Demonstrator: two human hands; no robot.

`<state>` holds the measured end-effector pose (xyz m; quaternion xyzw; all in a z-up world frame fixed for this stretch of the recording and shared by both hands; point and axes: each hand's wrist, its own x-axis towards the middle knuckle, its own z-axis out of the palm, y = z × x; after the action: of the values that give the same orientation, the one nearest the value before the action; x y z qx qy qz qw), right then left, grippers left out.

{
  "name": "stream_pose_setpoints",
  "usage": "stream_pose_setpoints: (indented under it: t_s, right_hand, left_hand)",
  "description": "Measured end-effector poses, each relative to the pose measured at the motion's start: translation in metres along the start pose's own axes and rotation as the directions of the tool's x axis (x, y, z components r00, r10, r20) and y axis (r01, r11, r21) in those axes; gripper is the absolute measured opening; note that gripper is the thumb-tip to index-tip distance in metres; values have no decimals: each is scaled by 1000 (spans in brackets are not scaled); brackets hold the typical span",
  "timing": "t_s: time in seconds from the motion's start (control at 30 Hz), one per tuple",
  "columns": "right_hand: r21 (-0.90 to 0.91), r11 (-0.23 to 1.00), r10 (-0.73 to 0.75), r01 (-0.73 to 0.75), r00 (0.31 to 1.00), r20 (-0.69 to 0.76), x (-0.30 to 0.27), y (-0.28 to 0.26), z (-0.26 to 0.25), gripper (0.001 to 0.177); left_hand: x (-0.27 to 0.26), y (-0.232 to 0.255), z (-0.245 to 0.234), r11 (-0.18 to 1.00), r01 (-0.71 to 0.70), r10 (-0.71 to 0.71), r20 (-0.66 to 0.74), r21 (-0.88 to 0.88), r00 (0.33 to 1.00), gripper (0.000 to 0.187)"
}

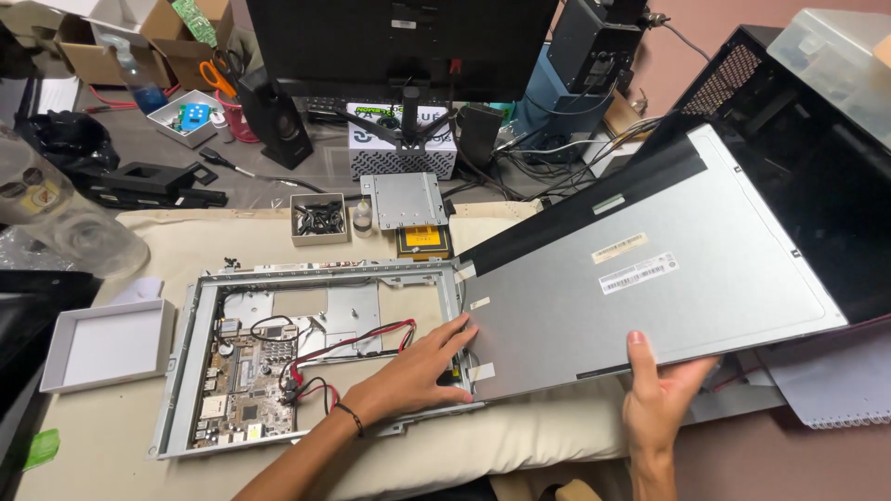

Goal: The person places a cooling fan onto a circuit board inside a metal chassis and secures it using a yellow screwdriver. They then attach a large screen panel to the front of the chassis, aligning it with the frame.

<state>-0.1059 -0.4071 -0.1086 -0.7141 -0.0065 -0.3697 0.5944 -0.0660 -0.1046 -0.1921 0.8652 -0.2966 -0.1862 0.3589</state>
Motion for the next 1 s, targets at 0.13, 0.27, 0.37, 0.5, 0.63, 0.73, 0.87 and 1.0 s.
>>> stream_pose_setpoints:
  t_s: [0.13, 0.27, 0.37, 0.5, 0.63, 0.73, 0.87, 1.0]
  right_hand:
    - [95, 995, 14, -12, 1000, -23, 0, 27, -9, 78]
    - [125, 992, 9, -5, 999, -32, -1, 29, -10, 82]
    - [131, 991, 8, -3, 999, -44, 1, 24, -8, 82]
    - [110, 994, -18, 28, 995, -97, -2, 19, 1, 77]
    - [54, 997, -46, 59, 976, -213, -7, 1, 28, 67]
    - [31, 999, 21, -9, 913, -409, -6, -9, 52, 71]
    - [49, 992, -84, 114, 911, -404, -2, -20, 62, 49]
    - [5, 968, -230, 251, 892, -389, -2, -32, 64, 43]
  left_hand:
    - [7, -15, 12, 997, -24, 24, -13, 68, 1000, 106]
    - [12, -24, 23, 980, -113, 129, -86, 166, 988, 109]
    - [13, -25, 22, 977, -121, 139, -99, 174, 985, 108]
    - [14, -30, 27, 963, -157, 190, -136, 219, 972, 110]
    - [17, -26, 28, 969, -116, 140, -99, 220, 985, 112]
    - [19, -23, 23, 964, -148, 175, -108, 220, 979, 117]
    - [12, -15, 16, 979, -121, 135, -77, 166, 988, 112]
    - [10, -13, 18, 967, -198, 213, -87, 158, 973, 102]
